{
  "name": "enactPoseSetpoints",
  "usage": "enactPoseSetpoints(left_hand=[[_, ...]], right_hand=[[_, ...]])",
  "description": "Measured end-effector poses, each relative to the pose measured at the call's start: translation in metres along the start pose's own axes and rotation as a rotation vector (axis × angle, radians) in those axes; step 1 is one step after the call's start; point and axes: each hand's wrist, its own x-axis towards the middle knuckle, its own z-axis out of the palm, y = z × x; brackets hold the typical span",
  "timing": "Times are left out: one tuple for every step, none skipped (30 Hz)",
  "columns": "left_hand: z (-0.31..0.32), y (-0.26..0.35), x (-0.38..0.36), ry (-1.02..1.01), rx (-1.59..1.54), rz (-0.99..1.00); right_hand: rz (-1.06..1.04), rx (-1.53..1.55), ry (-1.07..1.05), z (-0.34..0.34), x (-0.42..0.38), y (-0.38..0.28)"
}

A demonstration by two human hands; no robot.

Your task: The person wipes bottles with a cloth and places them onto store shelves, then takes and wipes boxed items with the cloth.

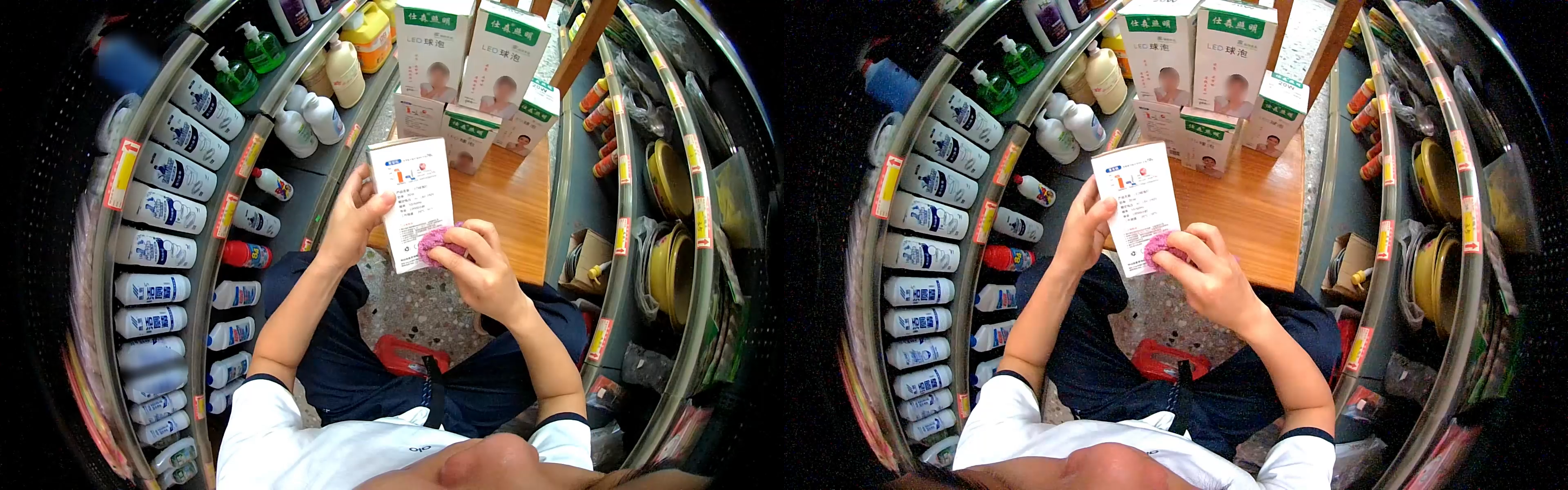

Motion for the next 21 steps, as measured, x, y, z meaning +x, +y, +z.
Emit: enactPoseSetpoints(left_hand=[[0.003, -0.001, -0.001, 0.004, -0.002, -0.002], [0.004, -0.003, -0.001, -0.01, 0.001, -0.006], [0.005, -0.004, -0.001, -0.024, 0.003, -0.009], [0.006, -0.005, -0.002, -0.037, 0.005, -0.012], [0.009, -0.005, -0.004, -0.055, -0.007, -0.033], [0.007, -0.008, -0.006, -0.048, 0.065, -0.084], [0.007, -0.014, -0.008, -0.063, 0.066, -0.104], [0.01, -0.02, -0.01, -0.079, 0.066, -0.126], [0.013, -0.022, -0.012, -0.094, 0.052, -0.157], [0.02, -0.018, -0.016, -0.108, 0.079, -0.167], [0.022, -0.021, -0.017, -0.113, 0.085, -0.164], [0.022, -0.024, -0.017, -0.118, 0.091, -0.162], [0.023, -0.025, -0.017, -0.136, 0.102, -0.159], [0.024, -0.025, -0.017, -0.153, 0.114, -0.155], [0.024, -0.025, -0.018, -0.17, 0.125, -0.151], [0.025, -0.025, -0.018, -0.166, 0.138, -0.151], [0.027, -0.023, -0.019, -0.161, 0.151, -0.149], [0.028, -0.023, -0.019, -0.154, 0.164, -0.148], [0.027, -0.024, -0.019, -0.152, 0.193, -0.136], [0.027, -0.025, -0.019, -0.15, 0.222, -0.123], [0.026, -0.025, -0.019, -0.149, 0.251, -0.11]], right_hand=[[0.006, -0.009, -0.007, 0.0, 0.0, 0.0], [-0.003, -0.032, 0.009, -0.001, 0.001, 0.001], [-0.013, -0.054, 0.024, -0.001, 0.003, 0.001], [-0.023, -0.077, 0.039, -0.001, 0.004, 0.002], [-0.022, -0.093, 0.065, -0.002, 0.006, 0.003], [-0.022, -0.109, 0.091, -0.002, 0.007, 0.004], [-0.022, -0.125, 0.117, -0.003, 0.009, 0.005], [-0.003, -0.132, 0.14, -0.004, 0.011, 0.005], [0.016, -0.139, 0.161, -0.006, 0.014, 0.005], [0.035, -0.148, 0.182, -0.007, 0.016, 0.007], [0.033, -0.166, 0.193, -0.008, 0.017, 0.011], [0.047, -0.169, 0.204, -0.009, 0.019, 0.013], [0.06, -0.17, 0.216, -0.009, 0.02, 0.014], [0.073, -0.171, 0.229, -0.009, 0.022, 0.015], [0.069, -0.194, 0.239, -0.009, 0.023, 0.017], [0.072, -0.21, 0.249, -0.008, 0.024, 0.017], [0.073, -0.224, 0.258, -0.007, 0.024, 0.017], [0.075, -0.239, 0.266, -0.006, 0.025, 0.018], [0.08, -0.25, 0.266, -0.004, 0.025, 0.017], [0.085, -0.262, 0.267, -0.002, 0.025, 0.016], [0.09, -0.275, 0.267, -0.001, 0.024, 0.015]])
